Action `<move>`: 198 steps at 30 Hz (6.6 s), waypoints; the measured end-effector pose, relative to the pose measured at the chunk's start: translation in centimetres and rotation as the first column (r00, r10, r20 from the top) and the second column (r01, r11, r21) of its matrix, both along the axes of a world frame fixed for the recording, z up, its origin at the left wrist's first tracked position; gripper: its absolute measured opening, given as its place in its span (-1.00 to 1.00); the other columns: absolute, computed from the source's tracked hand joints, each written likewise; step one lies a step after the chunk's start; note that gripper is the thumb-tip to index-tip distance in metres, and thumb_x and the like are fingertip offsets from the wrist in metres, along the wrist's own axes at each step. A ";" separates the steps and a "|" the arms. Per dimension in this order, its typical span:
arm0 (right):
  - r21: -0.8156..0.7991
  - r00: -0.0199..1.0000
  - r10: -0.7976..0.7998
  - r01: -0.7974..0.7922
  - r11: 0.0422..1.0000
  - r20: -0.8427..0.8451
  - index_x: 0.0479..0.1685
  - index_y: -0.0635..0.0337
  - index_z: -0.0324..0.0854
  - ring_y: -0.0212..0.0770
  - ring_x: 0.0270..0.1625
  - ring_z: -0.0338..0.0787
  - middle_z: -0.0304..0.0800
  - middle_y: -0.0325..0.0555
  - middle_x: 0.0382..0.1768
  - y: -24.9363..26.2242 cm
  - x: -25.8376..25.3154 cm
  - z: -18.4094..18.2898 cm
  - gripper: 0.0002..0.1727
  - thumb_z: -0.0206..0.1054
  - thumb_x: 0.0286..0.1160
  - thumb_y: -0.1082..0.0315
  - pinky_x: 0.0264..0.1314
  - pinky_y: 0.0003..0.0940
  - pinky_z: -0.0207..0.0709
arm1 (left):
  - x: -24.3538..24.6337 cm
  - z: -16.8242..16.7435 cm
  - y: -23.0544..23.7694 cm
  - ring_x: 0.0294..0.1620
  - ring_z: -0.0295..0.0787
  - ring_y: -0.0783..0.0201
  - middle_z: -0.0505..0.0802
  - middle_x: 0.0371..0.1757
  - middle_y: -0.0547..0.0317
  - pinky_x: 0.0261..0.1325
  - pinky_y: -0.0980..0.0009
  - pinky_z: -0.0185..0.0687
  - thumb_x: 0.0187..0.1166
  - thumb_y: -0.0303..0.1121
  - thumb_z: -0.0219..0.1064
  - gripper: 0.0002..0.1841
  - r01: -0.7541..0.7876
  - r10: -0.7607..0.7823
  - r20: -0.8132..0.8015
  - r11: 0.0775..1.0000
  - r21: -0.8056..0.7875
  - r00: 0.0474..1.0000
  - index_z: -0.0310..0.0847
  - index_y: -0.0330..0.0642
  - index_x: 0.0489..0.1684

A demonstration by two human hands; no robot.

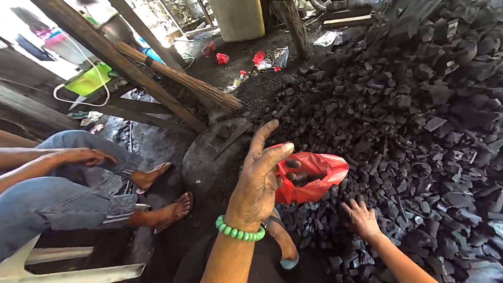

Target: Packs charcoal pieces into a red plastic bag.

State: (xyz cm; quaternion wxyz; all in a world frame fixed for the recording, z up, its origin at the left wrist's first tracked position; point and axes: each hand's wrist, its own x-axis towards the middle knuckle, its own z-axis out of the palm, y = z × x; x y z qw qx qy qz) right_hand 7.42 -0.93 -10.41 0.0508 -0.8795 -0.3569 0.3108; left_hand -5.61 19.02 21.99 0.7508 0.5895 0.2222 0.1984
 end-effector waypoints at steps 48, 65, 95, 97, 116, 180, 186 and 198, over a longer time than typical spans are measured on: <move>0.220 0.799 -0.406 0.536 0.815 -0.443 0.77 0.26 0.20 0.28 0.52 0.54 0.40 0.42 0.56 -8.4 4.4 -0.7 0.00 0.65 0.19 0.50 0.53 0.17 0.46 | 1.1 -2.2 -1.0 -0.37 0.80 0.33 0.76 -0.18 0.11 -0.37 0.47 0.76 0.56 -0.42 0.14 -0.27 0.087 -0.078 -0.161 0.995 0.051 0.984 0.03 0.17 0.81; 0.784 0.989 0.015 -0.127 0.608 0.149 0.16 0.17 0.76 0.36 0.43 0.63 0.52 0.44 0.44 -1.6 -3.3 9.7 -0.55 0.54 0.16 0.53 0.37 0.23 0.61 | 3.2 -6.6 -6.5 -0.31 0.72 0.29 0.75 -0.01 0.02 -0.33 0.43 0.61 0.59 -0.30 0.14 -0.29 0.413 -0.432 -0.246 0.902 -0.128 0.868 0.05 0.30 0.82; 0.090 0.825 0.471 -0.519 0.850 0.313 0.04 0.36 0.75 0.33 0.21 0.80 0.86 0.27 -0.05 -10.5 0.2 13.3 -0.76 0.41 0.41 0.54 0.56 0.24 0.40 | 3.1 -11.8 -7.5 0.48 0.53 -0.40 0.46 0.59 -0.50 0.37 -0.34 0.46 0.49 -0.34 0.46 -0.34 0.972 0.076 -0.988 0.184 0.149 0.137 0.39 -0.38 0.60; 0.172 0.753 0.452 -0.585 0.793 0.478 -0.16 0.32 0.78 0.26 0.02 0.86 0.87 0.16 -0.24 -11.1 -0.2 14.4 -0.79 0.41 0.26 0.70 0.43 0.31 0.48 | 3.5 -11.5 -8.1 0.48 0.57 -0.30 0.66 0.43 -0.37 0.33 -0.31 0.48 0.59 -0.30 0.39 -0.57 0.989 0.139 -0.990 0.140 0.052 0.032 0.62 -0.44 0.30; 0.689 0.835 -0.271 -0.165 0.706 0.479 -0.17 0.31 0.72 0.20 -0.35 0.79 0.78 0.15 -0.34 -6.1 5.0 25.2 -0.61 0.69 0.16 0.22 -0.35 0.29 0.53 | 2.9 -7.3 -8.9 -0.65 0.36 0.57 0.53 -0.54 0.34 -0.54 0.65 0.38 0.79 -0.24 0.19 -0.78 0.729 -0.692 -0.346 0.683 -0.031 0.634 0.57 -0.20 0.09; 0.653 0.548 -0.356 -0.623 0.430 0.757 -0.76 0.08 0.38 -0.12 -0.42 0.60 0.50 -0.12 -0.64 -13.7 -1.1 22.1 -0.58 0.15 0.56 0.23 -0.15 -0.26 0.48 | -3.2 -0.8 -5.7 -0.56 0.44 0.56 0.57 -0.36 0.34 -0.50 0.63 0.37 0.69 -0.28 0.18 -0.72 0.803 -0.605 -0.549 0.544 0.244 0.577 0.43 -0.18 0.24; 0.774 0.675 -0.380 -0.527 0.351 0.633 -0.64 0.04 0.46 -0.11 -0.30 0.69 0.61 -0.10 -0.53 -12.8 -5.6 18.8 -0.59 0.20 0.65 0.12 -0.08 -0.28 0.58 | 0.0 -0.4 -6.0 0.24 0.68 -0.12 0.76 0.18 -0.24 0.37 -0.07 0.50 0.66 -0.35 0.33 -0.73 0.914 -0.333 -0.852 0.114 0.388 0.403 0.75 -0.31 0.17; 0.828 0.753 -0.344 -0.518 0.214 0.560 -0.52 0.03 0.58 -0.15 -0.28 0.69 0.67 -0.14 -0.45 -6.3 -8.9 20.6 -0.69 0.24 0.65 0.17 -0.05 -0.29 0.58 | 0.9 -3.9 -8.9 -0.46 0.53 0.66 0.70 -0.38 0.38 -0.35 0.68 0.49 0.72 -0.52 0.15 -0.83 0.880 -0.771 -0.468 0.474 0.034 0.433 0.68 -0.35 -0.03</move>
